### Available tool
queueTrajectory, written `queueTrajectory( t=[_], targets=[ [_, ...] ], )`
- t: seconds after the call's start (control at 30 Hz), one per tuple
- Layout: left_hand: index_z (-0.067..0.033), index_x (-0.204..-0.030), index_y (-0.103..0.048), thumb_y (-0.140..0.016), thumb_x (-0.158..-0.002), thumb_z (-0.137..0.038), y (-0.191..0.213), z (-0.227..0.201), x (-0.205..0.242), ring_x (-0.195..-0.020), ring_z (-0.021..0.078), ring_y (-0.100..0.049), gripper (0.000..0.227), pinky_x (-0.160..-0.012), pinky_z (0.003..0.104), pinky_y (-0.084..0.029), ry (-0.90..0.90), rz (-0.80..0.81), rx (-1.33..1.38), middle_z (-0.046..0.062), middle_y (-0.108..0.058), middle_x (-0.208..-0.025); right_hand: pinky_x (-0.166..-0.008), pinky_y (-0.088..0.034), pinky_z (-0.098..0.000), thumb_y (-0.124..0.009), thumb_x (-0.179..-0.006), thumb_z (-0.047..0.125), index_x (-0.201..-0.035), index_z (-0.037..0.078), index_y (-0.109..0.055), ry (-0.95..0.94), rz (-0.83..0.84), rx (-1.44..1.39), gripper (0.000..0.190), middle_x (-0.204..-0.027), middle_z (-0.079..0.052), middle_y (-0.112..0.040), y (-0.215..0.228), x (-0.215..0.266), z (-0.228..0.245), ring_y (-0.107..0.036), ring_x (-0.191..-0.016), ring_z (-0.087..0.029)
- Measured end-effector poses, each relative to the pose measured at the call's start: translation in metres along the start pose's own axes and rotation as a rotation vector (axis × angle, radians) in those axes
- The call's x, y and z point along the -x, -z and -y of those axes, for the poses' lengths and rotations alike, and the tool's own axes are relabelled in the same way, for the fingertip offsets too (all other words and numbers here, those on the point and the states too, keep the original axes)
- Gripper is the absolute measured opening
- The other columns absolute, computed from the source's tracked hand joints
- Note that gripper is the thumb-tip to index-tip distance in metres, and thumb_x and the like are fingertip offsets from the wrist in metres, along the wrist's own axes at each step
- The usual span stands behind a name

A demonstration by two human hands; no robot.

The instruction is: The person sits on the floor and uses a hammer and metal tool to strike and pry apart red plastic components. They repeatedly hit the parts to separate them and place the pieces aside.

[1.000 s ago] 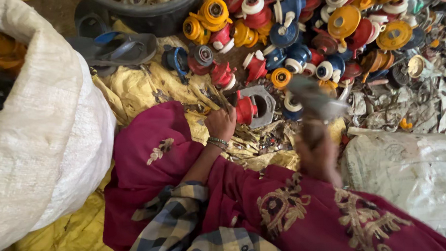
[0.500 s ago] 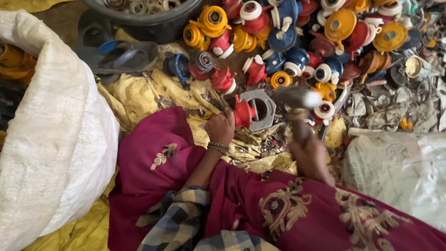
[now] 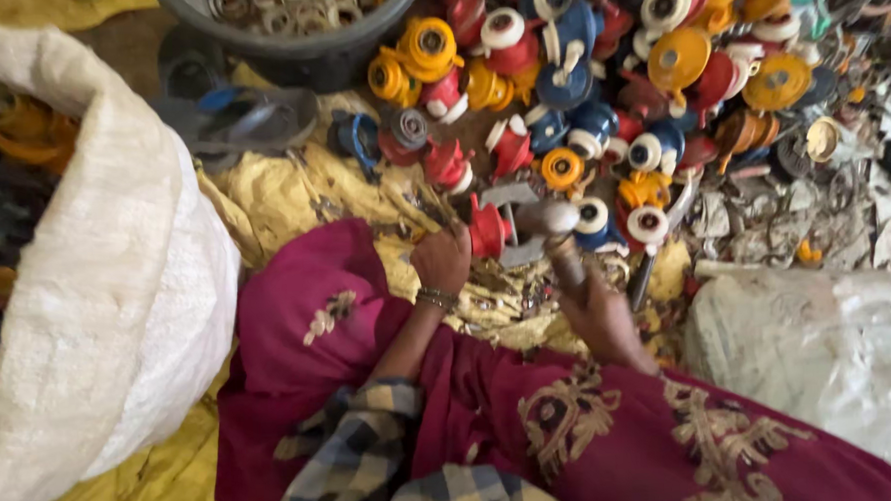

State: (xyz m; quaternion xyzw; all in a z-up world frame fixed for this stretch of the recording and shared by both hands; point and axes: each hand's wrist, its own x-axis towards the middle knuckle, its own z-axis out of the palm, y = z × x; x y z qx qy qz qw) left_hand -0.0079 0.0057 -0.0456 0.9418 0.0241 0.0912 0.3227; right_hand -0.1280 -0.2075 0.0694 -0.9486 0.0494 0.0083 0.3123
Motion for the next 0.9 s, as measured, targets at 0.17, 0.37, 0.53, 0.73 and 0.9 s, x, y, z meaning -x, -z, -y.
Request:
queueTrajectory(
  t=[0.17, 0.37, 0.53, 0.73, 0.9],
  targets=[
    [-0.0064, -0.069, -0.073, -0.042, -0.103, -0.037, -0.001, 0.002, 0.006, -0.054, 0.0425, -0.063, 0.056, -0.053, 0.053, -0.051, 0.024, 0.002, 0.104, 0.021, -0.064, -0.058, -0.043, -0.055, -0.0354, -0.065, -0.098, 0.021, -0.114, 0.001, -0.059, -0.108, -0.198, -0.273, 0.026, -0.070, -0.015, -0.068, 0.065, 0.019, 0.011, -0.064, -0.047, -0.022],
    [-0.0062, -0.067, -0.073, -0.043, -0.103, -0.040, -0.008, 0.006, 0.008, -0.057, 0.0423, -0.065, 0.057, -0.055, 0.053, -0.052, 0.026, -0.012, 0.050, 0.021, -0.065, -0.060, -0.050, -0.052, -0.0370, -0.065, -0.097, 0.021, -0.110, 0.002, -0.063, 0.081, -0.106, -0.110, 0.023, -0.072, -0.015, -0.069, 0.038, 0.005, 0.007, -0.064, -0.056, -0.022],
    [-0.0071, -0.068, -0.074, -0.041, -0.101, -0.038, -0.005, 0.005, -0.002, -0.055, 0.0424, -0.065, 0.056, -0.054, 0.055, -0.050, -0.009, 0.058, 0.116, 0.021, -0.066, -0.060, -0.049, -0.058, -0.0388, -0.069, -0.092, 0.027, -0.109, 0.002, -0.055, -0.207, 0.206, 0.131, 0.034, -0.084, -0.016, -0.068, 0.005, -0.004, 0.003, -0.067, -0.057, -0.024],
    [-0.0052, -0.062, -0.071, -0.043, -0.102, -0.043, -0.014, 0.009, 0.002, -0.057, 0.0410, -0.066, 0.062, -0.055, 0.052, -0.052, 0.067, 0.056, -0.030, 0.021, -0.065, -0.061, -0.046, -0.055, -0.0369, -0.065, -0.096, 0.014, -0.101, 0.002, -0.067, -0.471, 0.013, -0.024, 0.013, -0.077, -0.019, -0.070, 0.074, 0.010, 0.047, -0.065, -0.056, -0.023],
    [-0.0057, -0.067, -0.073, -0.042, -0.104, -0.040, -0.009, 0.007, -0.001, -0.057, 0.0425, -0.065, 0.059, -0.055, 0.053, -0.052, 0.014, 0.002, 0.063, 0.022, -0.065, -0.061, -0.050, -0.059, -0.0340, -0.060, -0.100, 0.024, -0.117, 0.002, -0.056, -0.067, 0.010, -0.264, 0.029, -0.080, -0.015, -0.068, 0.073, 0.009, 0.066, -0.068, -0.056, -0.021]
  ],
)
